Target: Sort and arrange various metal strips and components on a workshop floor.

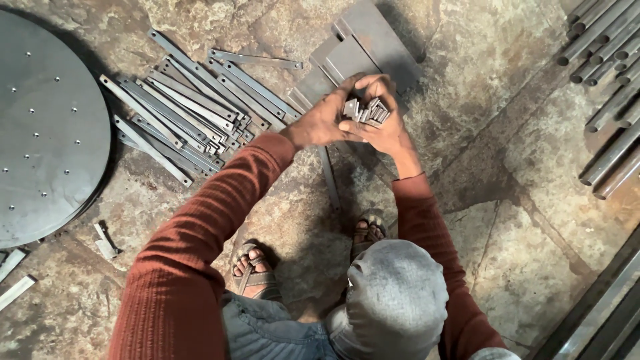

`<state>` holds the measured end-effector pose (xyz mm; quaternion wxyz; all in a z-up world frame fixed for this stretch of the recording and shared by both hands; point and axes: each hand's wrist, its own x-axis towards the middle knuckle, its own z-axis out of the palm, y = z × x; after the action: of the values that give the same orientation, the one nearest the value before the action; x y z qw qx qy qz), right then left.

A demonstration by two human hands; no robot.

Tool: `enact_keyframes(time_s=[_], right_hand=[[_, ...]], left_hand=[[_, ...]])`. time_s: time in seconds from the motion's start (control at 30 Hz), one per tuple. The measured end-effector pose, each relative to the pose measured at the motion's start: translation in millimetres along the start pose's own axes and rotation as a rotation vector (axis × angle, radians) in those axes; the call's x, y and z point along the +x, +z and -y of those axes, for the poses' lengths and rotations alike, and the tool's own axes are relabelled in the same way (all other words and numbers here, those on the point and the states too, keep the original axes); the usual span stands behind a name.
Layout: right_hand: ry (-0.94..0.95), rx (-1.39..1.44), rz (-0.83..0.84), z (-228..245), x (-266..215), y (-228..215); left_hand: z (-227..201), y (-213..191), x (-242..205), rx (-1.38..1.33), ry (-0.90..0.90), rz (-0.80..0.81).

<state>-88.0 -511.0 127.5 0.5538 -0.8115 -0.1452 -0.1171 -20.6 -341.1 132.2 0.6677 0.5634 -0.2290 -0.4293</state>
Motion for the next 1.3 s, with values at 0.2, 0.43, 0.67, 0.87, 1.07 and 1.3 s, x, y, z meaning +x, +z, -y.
enact_keyframes(time_s=[0.2, 0.43, 0.67, 0.87, 1.07, 1.3], right_hand=[[0.015, -0.147, -0.001, -2, -2, -2], [0.091, -0.157, 0.025, -2, -2, -1], [0.039, -0.325, 0.009, 0, 0, -2], [0.086, -0.369, 0.061, 16, 2, -15], [0.070, -0.301, -0.001, 46, -12, -32], [-0.004, -0.380, -0.128, 80, -23, -28]], left_hand=[[7, 3, 1, 0.506, 0.155, -0.126], [34, -3, 16, 0.317, 0.013, -0.122], [8, 2, 5, 0.417, 0.074, -0.111], [34, -3, 17, 0.621, 0.033, -0.131], [83, -7, 46, 0.240, -0.085, -0.180], [23, -1, 22, 0.338, -0.074, -0.069]])
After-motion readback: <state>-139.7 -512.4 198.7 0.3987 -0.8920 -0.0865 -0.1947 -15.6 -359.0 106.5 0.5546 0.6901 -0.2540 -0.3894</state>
